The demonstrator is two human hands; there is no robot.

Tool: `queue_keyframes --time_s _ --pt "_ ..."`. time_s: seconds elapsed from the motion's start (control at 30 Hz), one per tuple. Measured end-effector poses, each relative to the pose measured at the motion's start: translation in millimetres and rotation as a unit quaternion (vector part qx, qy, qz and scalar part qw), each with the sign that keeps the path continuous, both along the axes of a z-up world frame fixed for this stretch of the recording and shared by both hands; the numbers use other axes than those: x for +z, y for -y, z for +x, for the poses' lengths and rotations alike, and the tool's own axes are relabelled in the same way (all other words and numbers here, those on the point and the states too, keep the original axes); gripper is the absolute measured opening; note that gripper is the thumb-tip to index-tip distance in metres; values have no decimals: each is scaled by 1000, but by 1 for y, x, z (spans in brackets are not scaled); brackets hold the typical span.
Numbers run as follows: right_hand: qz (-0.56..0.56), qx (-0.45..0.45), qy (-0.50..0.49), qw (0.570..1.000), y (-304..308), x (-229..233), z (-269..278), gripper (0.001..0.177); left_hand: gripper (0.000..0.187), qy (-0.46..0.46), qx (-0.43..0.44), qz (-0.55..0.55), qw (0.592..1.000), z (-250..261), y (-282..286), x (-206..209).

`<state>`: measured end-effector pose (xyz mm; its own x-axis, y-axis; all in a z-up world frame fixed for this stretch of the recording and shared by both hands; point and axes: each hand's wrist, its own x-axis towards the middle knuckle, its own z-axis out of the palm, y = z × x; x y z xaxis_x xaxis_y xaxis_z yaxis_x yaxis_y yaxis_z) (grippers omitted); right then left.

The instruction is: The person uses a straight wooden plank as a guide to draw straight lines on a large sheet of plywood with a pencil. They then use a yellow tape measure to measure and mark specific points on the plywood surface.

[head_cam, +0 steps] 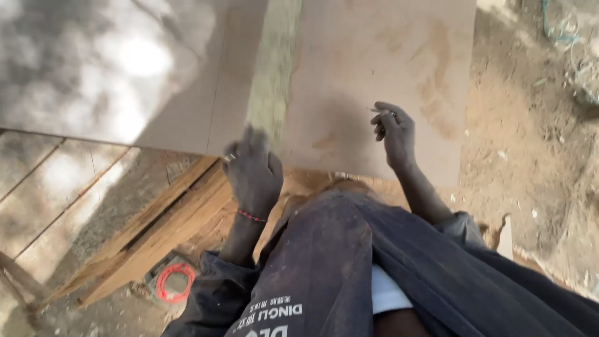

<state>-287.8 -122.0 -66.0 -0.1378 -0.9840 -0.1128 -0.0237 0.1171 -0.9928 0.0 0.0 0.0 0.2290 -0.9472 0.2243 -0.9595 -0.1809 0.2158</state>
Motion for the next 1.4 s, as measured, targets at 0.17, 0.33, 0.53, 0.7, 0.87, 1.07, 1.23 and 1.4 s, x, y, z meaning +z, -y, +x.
queue_keyframes --time_s 0.17,0.33,0.53,0.7,0.87,1.07,1.23,1.4 --pt "-10 7 14 1000 32 22 5 29 65 -30 6 169 985 -10 -8 -86" --pt "1 33 -10 999 49 28 0 27 96 -103 90 264 955 -24 33 -52" --pt "11 27 -11 1000 60 12 -9 28 101 -145 121 217 958 2 47 -65" --pt "19 28 -22 999 66 12 -13 30 85 -263 150 123 945 -2 34 0" --pt "25 39 -27 999 69 10 -12 30 81 -87 86 91 988 -22 17 -68" --pt "45 44 -13 998 60 10 -2 30 85 -84 92 214 969 -26 27 -74" --pt "35 50 -12 998 65 -10 -4 30 81 -133 122 184 966 -29 58 -78" --pt "15 56 6 998 67 -23 -8 28 85 -154 131 149 968 -26 70 -85"
